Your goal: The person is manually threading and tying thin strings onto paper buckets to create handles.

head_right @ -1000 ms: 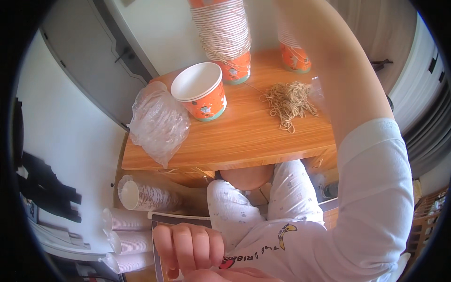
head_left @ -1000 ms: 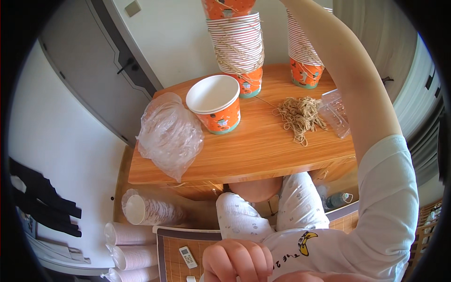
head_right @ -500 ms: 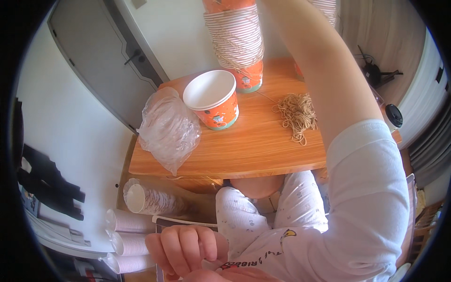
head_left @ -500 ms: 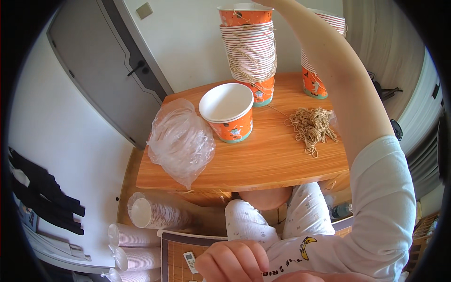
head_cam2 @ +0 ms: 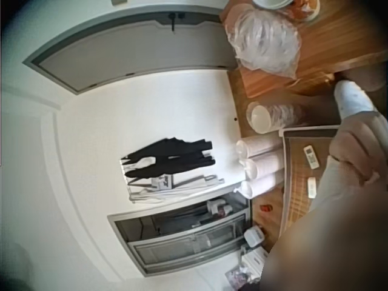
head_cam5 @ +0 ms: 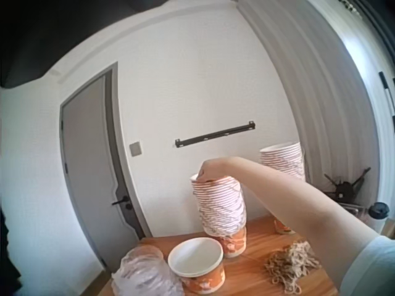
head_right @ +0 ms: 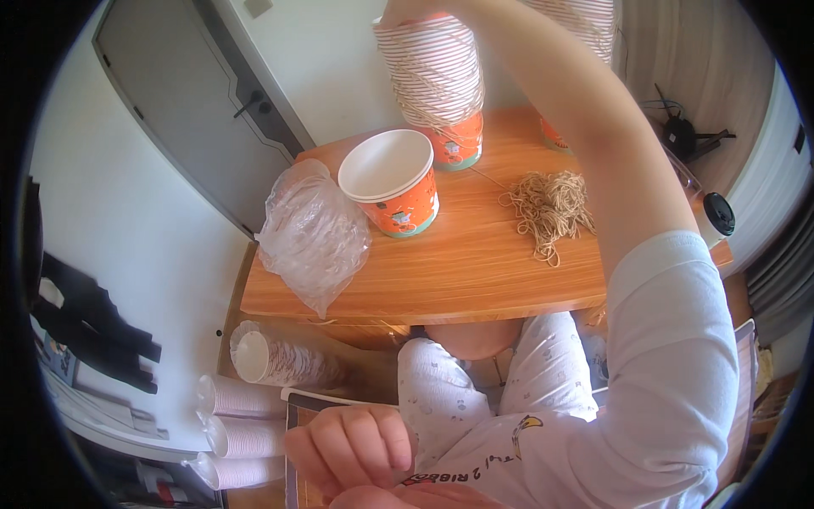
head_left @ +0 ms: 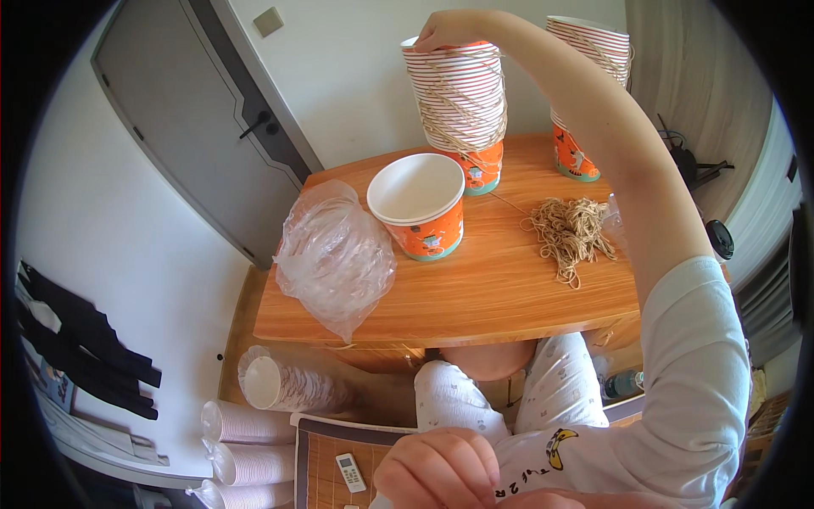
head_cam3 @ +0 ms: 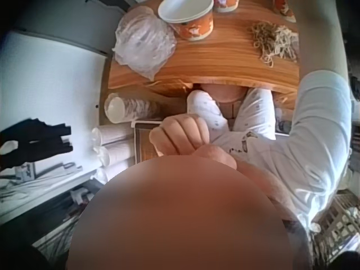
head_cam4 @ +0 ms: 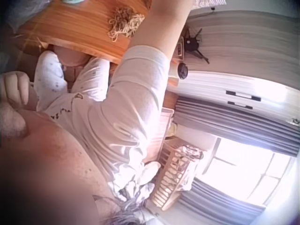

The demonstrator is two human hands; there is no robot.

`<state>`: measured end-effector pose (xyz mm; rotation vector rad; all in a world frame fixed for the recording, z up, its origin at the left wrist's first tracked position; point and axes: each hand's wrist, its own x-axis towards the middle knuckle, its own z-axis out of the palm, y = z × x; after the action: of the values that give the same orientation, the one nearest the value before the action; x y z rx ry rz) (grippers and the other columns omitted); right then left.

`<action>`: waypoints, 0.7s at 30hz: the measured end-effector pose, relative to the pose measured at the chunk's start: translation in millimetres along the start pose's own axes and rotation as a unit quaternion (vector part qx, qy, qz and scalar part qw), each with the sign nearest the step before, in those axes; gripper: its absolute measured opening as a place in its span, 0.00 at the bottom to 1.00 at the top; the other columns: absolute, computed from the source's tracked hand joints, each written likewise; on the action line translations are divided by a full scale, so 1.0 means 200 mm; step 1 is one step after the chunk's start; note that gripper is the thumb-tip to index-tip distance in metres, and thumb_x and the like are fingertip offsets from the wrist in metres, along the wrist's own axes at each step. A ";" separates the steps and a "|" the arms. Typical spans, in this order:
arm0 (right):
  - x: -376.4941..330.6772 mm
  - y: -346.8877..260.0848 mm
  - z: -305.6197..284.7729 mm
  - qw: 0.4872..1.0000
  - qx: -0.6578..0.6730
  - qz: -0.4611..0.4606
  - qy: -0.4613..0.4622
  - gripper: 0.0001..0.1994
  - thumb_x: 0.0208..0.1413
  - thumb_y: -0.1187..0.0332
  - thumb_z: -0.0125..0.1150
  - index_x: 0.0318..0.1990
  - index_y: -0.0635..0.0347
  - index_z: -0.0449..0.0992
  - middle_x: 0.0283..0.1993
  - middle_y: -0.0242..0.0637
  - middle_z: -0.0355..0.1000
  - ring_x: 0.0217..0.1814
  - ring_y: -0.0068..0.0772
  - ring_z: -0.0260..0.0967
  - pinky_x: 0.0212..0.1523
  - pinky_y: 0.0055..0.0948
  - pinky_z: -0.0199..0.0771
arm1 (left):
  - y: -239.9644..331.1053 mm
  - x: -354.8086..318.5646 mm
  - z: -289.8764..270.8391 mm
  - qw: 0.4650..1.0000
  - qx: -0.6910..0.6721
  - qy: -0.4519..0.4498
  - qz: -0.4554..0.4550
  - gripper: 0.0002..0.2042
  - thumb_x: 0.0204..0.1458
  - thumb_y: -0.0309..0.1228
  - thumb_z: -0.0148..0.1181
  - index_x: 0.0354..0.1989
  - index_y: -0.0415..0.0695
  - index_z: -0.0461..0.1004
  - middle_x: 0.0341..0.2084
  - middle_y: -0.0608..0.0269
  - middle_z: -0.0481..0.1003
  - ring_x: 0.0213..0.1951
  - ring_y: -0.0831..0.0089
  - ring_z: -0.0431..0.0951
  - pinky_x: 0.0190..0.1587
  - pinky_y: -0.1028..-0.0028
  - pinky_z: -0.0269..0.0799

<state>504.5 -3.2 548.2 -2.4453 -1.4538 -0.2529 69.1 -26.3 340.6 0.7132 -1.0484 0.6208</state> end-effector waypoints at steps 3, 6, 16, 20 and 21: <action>0.06 0.04 0.04 1.000 0.008 0.002 0.018 0.27 0.62 0.43 0.53 0.44 0.59 0.84 0.42 0.37 0.81 0.43 0.33 0.75 0.51 0.35 0.70 | -0.02 -0.03 -0.03 0.998 0.041 -0.043 0.016 0.08 0.59 0.32 0.62 0.37 0.42 0.72 0.37 0.53 0.76 0.38 0.64 0.75 0.38 0.67 0.74; 0.09 0.14 0.07 0.999 0.033 0.025 -0.010 0.26 0.62 0.42 0.52 0.49 0.56 0.82 0.45 0.38 0.81 0.45 0.35 0.75 0.53 0.36 0.70 | -0.03 -0.14 0.00 0.997 0.066 0.000 0.030 0.07 0.59 0.31 0.62 0.36 0.42 0.71 0.35 0.53 0.75 0.37 0.63 0.74 0.38 0.66 0.74; -0.43 -0.19 0.45 0.917 -0.029 -0.333 0.220 0.11 0.59 0.63 0.62 0.45 0.56 0.80 0.43 0.43 0.78 0.49 0.45 0.74 0.52 0.45 0.72 | 0.04 -0.14 0.10 0.992 0.073 0.030 0.101 0.03 0.62 0.31 0.55 0.36 0.48 0.69 0.32 0.60 0.74 0.35 0.65 0.71 0.42 0.63 0.74; -0.69 -0.33 0.70 0.960 0.043 -0.277 0.027 0.14 0.63 0.61 0.54 0.49 0.57 0.79 0.49 0.43 0.77 0.51 0.49 0.73 0.54 0.44 0.72 | 0.00 -0.08 0.16 0.989 0.041 0.024 0.139 0.04 0.62 0.33 0.56 0.38 0.49 0.68 0.32 0.59 0.74 0.36 0.65 0.71 0.41 0.62 0.73; -0.74 -0.33 0.72 0.966 0.057 -0.251 -0.004 0.15 0.63 0.61 0.53 0.50 0.56 0.79 0.49 0.41 0.78 0.51 0.48 0.73 0.53 0.44 0.72 | 0.01 -0.11 0.17 0.987 0.102 0.044 0.114 0.06 0.60 0.33 0.58 0.35 0.46 0.69 0.30 0.59 0.74 0.35 0.63 0.74 0.38 0.61 0.74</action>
<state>377.4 -48.9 379.4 -1.9546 -2.0117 -0.2519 41.9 -54.1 331.8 0.7420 -1.0014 0.9594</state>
